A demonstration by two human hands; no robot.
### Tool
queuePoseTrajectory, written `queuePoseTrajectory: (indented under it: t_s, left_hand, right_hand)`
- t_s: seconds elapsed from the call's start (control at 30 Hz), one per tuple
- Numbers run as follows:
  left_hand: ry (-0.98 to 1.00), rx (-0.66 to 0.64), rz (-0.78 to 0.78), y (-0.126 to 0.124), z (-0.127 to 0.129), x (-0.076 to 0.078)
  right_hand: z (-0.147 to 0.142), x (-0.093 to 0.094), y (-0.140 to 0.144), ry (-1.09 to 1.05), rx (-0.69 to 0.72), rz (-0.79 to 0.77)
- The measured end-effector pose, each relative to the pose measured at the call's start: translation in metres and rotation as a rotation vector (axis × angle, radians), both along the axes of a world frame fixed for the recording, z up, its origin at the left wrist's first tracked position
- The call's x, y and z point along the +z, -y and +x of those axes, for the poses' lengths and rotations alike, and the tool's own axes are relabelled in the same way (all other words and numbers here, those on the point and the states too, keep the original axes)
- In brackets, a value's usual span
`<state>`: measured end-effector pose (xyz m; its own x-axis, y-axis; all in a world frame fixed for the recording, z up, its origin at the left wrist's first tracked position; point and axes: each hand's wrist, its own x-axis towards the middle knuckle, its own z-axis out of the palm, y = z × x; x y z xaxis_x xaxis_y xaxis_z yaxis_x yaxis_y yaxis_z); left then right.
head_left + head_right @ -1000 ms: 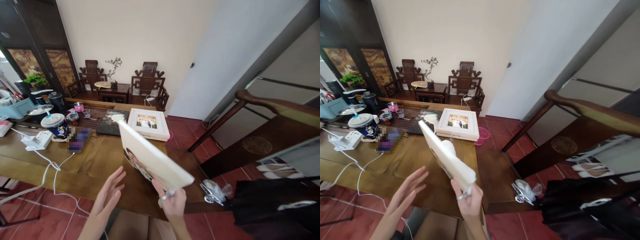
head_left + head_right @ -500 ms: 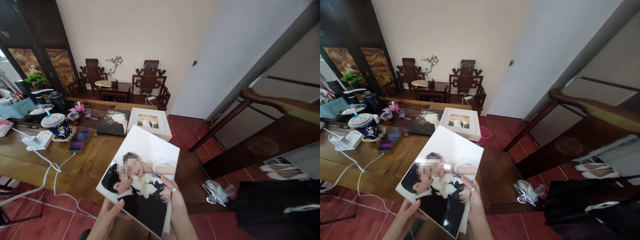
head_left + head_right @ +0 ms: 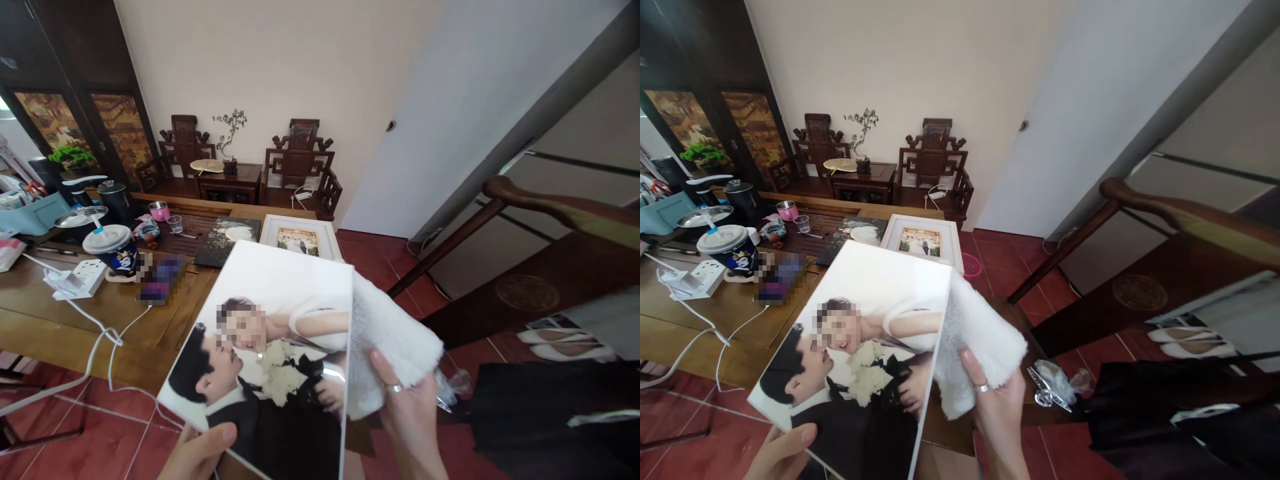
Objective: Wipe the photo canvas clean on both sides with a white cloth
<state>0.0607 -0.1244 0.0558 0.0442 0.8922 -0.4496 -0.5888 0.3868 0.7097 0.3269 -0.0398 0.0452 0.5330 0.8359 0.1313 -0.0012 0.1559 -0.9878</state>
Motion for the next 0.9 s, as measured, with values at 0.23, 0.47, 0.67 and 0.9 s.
queuePoseTrajectory:
  t_s: [0.23,0.47,0.67,0.9]
  left_hand:
    - [-0.142,0.125,0.118,-0.035,-0.030,0.006]
    - [-0.140,0.289,0.232,-0.098,-0.041,0.034]
    - [-0.099,0.356,0.347,-0.161,-0.054,0.057]
    - [-0.173,0.248,0.424,-0.225,-0.082,0.076]
  right_hand:
    - [-0.017,0.008,0.006,1.013,0.771,0.295]
    - [-0.072,0.068,-0.027,1.077,0.524,0.641]
    - [-0.163,0.097,-0.102,1.507,0.692,0.588]
    - [-0.201,0.104,-0.175,1.530,0.647,0.513]
